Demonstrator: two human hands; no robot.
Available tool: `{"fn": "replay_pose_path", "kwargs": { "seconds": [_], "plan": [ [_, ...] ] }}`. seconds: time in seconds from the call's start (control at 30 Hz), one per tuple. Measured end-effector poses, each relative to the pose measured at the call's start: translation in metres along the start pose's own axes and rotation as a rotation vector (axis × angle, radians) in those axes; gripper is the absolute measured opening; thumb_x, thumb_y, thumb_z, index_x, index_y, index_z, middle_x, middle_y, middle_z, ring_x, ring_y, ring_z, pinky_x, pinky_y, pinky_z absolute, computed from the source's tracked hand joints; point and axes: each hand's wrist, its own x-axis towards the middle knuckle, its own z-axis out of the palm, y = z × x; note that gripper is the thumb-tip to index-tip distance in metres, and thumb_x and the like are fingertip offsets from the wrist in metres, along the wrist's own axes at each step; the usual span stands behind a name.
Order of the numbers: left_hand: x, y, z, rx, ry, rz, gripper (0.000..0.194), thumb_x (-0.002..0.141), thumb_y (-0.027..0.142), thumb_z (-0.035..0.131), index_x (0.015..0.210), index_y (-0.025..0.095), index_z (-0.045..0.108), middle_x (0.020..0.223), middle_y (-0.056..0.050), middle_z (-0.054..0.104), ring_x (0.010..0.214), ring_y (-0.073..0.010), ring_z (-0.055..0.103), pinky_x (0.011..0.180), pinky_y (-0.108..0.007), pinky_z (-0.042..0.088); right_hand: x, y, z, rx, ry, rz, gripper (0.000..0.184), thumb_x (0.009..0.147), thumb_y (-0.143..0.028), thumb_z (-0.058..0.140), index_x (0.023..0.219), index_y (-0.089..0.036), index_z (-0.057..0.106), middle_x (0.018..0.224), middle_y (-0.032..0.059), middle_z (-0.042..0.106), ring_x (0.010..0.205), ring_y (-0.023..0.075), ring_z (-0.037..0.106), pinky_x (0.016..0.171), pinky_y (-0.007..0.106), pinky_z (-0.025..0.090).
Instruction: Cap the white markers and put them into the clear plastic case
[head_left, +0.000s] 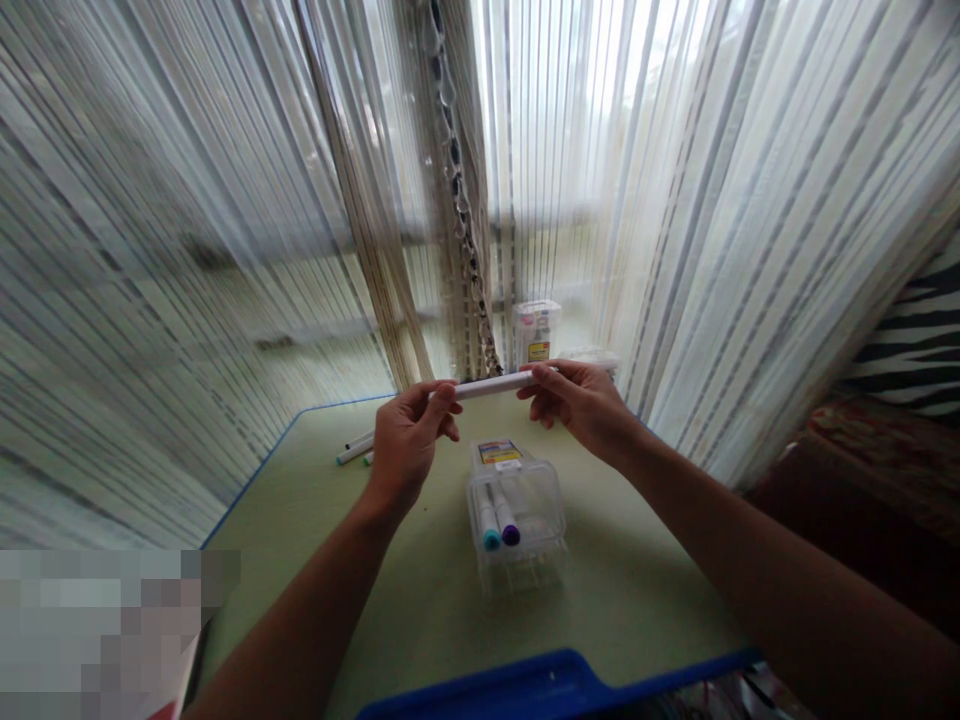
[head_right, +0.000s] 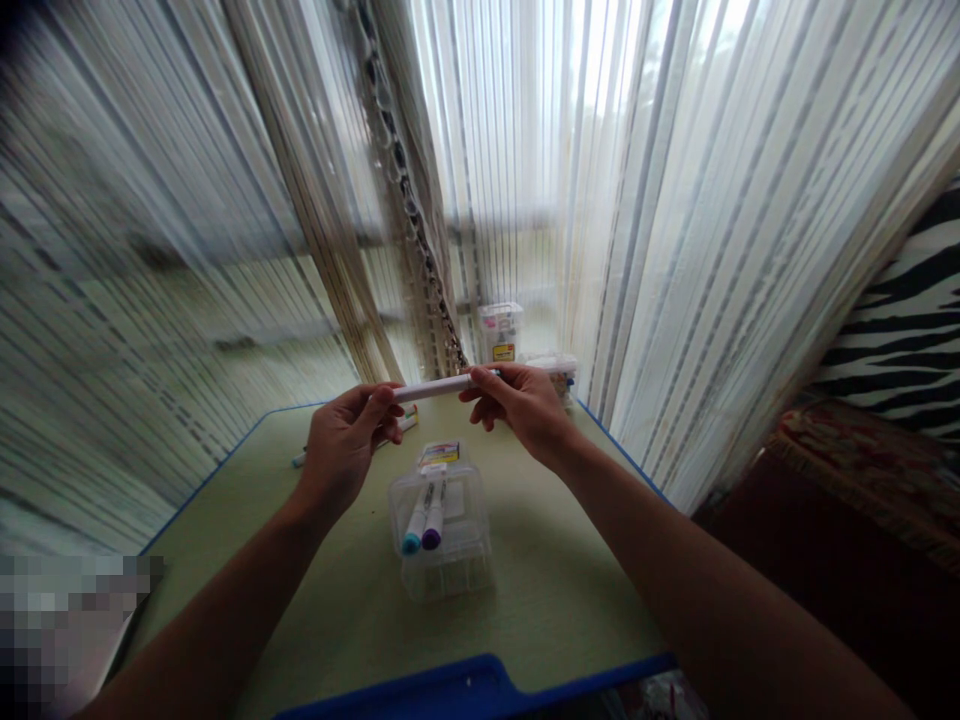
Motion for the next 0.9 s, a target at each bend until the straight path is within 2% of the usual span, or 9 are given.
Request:
{"fn": "replay_pose_path", "kwargs": {
  "seconds": [0.1,0.27,0.43,0.6,0.73,0.9],
  "plan": [
    [0.0,0.0,0.0,-0.079,0.0,-0.019,0.031,0.083,0.039,0.072,0.097,0.011,0.071,0.07,-0.002,0.067,0.049,-0.0085,0.057,0.049,-0.023,0.049,0.0,-0.002,0.0,0.048,-0.007,0.036,0.032,0.079,-0.04,0.077,0.094,-0.013,0.073,0.073,0.0071,0.075,0.047,0.0117,0.064,0.038,0.02,0.045],
    [0.001,0.001,0.001,-0.161,0.013,-0.041,0.03,0.087,0.038,0.066,0.1,0.01,0.068,0.069,-0.004,0.069,0.049,-0.0102,0.057,0.049,-0.024,0.049,-0.001,-0.006,-0.001,0.093,0.012,0.08,0.022,0.091,-0.025,0.057,0.101,-0.011,0.071,0.075,0.0088,0.076,0.048,0.014,0.066,0.039,0.022,0.047],
    [0.001,0.003,0.002,-0.185,0.019,-0.062,0.031,0.086,0.037,0.065,0.101,0.01,0.066,0.069,-0.004,0.069,0.049,-0.0111,0.057,0.049,-0.025,0.049,0.001,-0.006,-0.001,0.104,0.015,0.106,0.024,0.093,-0.022,0.049,0.1,-0.01,0.069,0.075,0.0105,0.077,0.047,0.0152,0.067,0.038,0.022,0.046],
    [0.0,0.002,0.001,-0.104,0.015,-0.078,0.031,0.084,0.037,0.065,0.1,0.009,0.067,0.069,-0.004,0.069,0.049,-0.0106,0.057,0.05,-0.025,0.049,0.002,-0.001,-0.002,0.082,0.015,0.085,0.025,0.09,-0.034,0.06,0.096,-0.011,0.07,0.074,0.0099,0.077,0.046,0.015,0.067,0.037,0.021,0.046],
    [-0.001,0.0,0.001,-0.012,0.016,-0.078,0.03,0.08,0.034,0.069,0.097,0.009,0.069,0.068,-0.003,0.068,0.049,-0.0097,0.056,0.051,-0.024,0.049,0.001,0.002,-0.001,0.013,0.01,0.052,0.033,0.079,-0.044,0.075,0.091,-0.013,0.071,0.071,0.0075,0.076,0.045,0.0135,0.066,0.037,0.02,0.045],
    [-0.003,-0.001,0.003,0.06,0.009,-0.051,0.028,0.076,0.035,0.075,0.088,0.011,0.068,0.067,-0.001,0.067,0.049,-0.0094,0.056,0.049,-0.023,0.049,0.001,0.006,0.001,-0.079,0.006,0.027,0.036,0.068,-0.042,0.085,0.084,-0.013,0.071,0.065,0.0053,0.074,0.043,0.0121,0.064,0.036,0.018,0.044]
  ]
}}
